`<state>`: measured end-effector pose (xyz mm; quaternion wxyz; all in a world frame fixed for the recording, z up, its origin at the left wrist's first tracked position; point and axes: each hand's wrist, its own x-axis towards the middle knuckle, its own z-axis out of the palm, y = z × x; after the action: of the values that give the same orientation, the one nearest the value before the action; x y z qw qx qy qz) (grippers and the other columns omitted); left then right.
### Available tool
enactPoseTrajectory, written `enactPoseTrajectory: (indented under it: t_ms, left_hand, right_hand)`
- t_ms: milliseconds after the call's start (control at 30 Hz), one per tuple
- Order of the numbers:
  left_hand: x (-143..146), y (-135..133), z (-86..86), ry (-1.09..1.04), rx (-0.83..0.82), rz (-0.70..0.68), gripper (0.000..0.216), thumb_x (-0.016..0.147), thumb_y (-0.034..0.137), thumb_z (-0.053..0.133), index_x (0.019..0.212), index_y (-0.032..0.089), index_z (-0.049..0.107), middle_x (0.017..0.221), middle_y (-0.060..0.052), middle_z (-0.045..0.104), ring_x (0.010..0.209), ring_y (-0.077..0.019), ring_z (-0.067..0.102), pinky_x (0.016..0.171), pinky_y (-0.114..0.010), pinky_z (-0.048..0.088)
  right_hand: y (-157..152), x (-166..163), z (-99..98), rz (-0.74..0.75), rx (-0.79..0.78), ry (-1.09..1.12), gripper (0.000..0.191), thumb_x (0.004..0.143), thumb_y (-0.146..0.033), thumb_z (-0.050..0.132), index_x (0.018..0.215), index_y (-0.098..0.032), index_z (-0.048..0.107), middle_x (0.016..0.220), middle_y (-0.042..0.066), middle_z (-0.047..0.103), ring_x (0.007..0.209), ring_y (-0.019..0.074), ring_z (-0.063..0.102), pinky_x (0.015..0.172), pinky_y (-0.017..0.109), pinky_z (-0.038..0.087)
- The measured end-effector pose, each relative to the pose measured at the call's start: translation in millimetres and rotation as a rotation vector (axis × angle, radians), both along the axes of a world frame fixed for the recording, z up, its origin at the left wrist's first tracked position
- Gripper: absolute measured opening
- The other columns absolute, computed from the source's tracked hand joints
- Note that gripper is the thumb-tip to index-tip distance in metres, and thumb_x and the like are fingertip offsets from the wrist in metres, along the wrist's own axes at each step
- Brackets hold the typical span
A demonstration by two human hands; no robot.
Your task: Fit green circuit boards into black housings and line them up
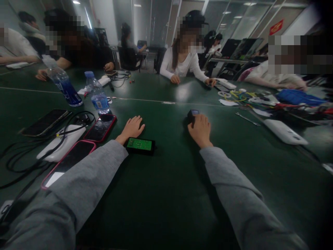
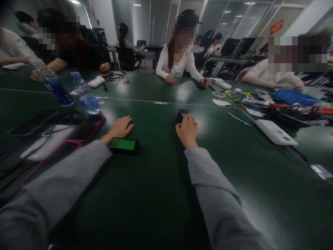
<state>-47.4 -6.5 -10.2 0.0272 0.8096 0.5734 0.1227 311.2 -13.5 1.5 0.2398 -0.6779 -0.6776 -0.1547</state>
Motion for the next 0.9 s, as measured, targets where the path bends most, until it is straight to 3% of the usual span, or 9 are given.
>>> enactPoseTrajectory:
  t_ms: [133, 200, 300, 400, 467, 533, 733, 900]
  left_hand:
    - [0, 0, -0.2, -0.004, -0.006, 0.0, 0.061, 0.105, 0.046, 0.032, 0.154, 0.011, 0.043, 0.164, -0.016, 0.04, 0.153, -0.0314, 0.035, 0.125, -0.052, 0.027]
    - [1, 0, 0.0, -0.007, -0.002, 0.002, 0.061, 0.105, 0.046, 0.032, 0.154, 0.011, 0.043, 0.163, -0.017, 0.04, 0.152, -0.0315, 0.035, 0.125, -0.052, 0.027]
    - [1, -1, 0.3, -0.008, -0.004, 0.001, 0.061, 0.105, 0.046, 0.032, 0.154, 0.011, 0.043, 0.164, -0.017, 0.04, 0.153, -0.0316, 0.035, 0.125, -0.052, 0.027]
    - [2, -1, 0.3, 0.001, -0.011, 0.005, 0.062, 0.105, 0.045, 0.033, 0.154, 0.009, 0.042, 0.164, -0.017, 0.038, 0.153, -0.0321, 0.034, 0.126, -0.052, 0.026]
    - [2, -1, -0.1, 0.007, -0.002, 0.009, 0.06, 0.104, 0.043, 0.034, 0.154, 0.01, 0.042, 0.164, -0.017, 0.039, 0.153, -0.0319, 0.034, 0.126, -0.052, 0.026]
    - [2, 0, -0.8, 0.005, 0.01, 0.008, 0.059, 0.104, 0.042, 0.035, 0.154, 0.012, 0.043, 0.164, -0.016, 0.04, 0.153, -0.0311, 0.035, 0.125, -0.052, 0.027]
    - [3, 3, -1.5, 0.023, -0.015, 0.025, 0.058, 0.104, 0.041, 0.037, 0.153, 0.01, 0.044, 0.163, -0.017, 0.04, 0.152, -0.0319, 0.036, 0.124, -0.052, 0.028]
    - [1, -5, 2.4, 0.012, 0.026, -0.022, 0.057, 0.106, 0.04, 0.031, 0.153, 0.01, 0.043, 0.163, -0.017, 0.04, 0.152, -0.0305, 0.035, 0.125, -0.051, 0.028]
  right_hand:
    - [-3, -1, 1.0, -0.101, 0.103, 0.135, 0.047, 0.091, -0.03, 0.055, 0.132, -0.007, 0.049, 0.138, 0.027, 0.046, 0.132, 0.0414, 0.04, 0.104, 0.061, 0.038]
    - [-9, -14, 5.7, -0.043, 0.144, 0.239, 0.05, 0.094, -0.039, 0.054, 0.134, -0.01, 0.049, 0.144, 0.026, 0.041, 0.137, 0.0417, 0.035, 0.108, 0.064, 0.034]
    - [-28, -51, 17.9, 0.312, -0.012, 0.462, 0.047, 0.1, -0.053, 0.047, 0.131, -0.018, 0.053, 0.14, 0.019, 0.048, 0.136, 0.035, 0.041, 0.112, 0.059, 0.036]
    - [-59, -96, 28.1, 0.736, -0.376, 0.717, 0.051, 0.102, -0.063, 0.043, 0.134, -0.025, 0.054, 0.137, 0.012, 0.055, 0.129, 0.0281, 0.053, 0.111, 0.052, 0.044]
    - [-79, -120, 29.9, 0.923, -0.546, 0.74, 0.058, 0.096, -0.064, 0.058, 0.138, -0.025, 0.053, 0.14, 0.012, 0.054, 0.129, 0.0279, 0.054, 0.109, 0.05, 0.047]
    - [-93, -135, 28.0, 1.035, -0.598, 0.663, 0.061, 0.09, -0.056, 0.072, 0.139, -0.024, 0.053, 0.137, 0.012, 0.057, 0.125, 0.0282, 0.056, 0.107, 0.051, 0.05]
    - [-83, -126, 23.0, 1.01, -0.525, 0.591, 0.053, 0.089, -0.042, 0.077, 0.132, -0.022, 0.055, 0.131, 0.012, 0.06, 0.12, 0.028, 0.06, 0.106, 0.053, 0.05]
    - [-58, -98, 19.5, 0.816, -0.492, 0.643, 0.052, 0.086, -0.045, 0.077, 0.127, -0.021, 0.054, 0.118, 0.009, 0.066, 0.107, 0.0276, 0.066, 0.095, 0.05, 0.055]
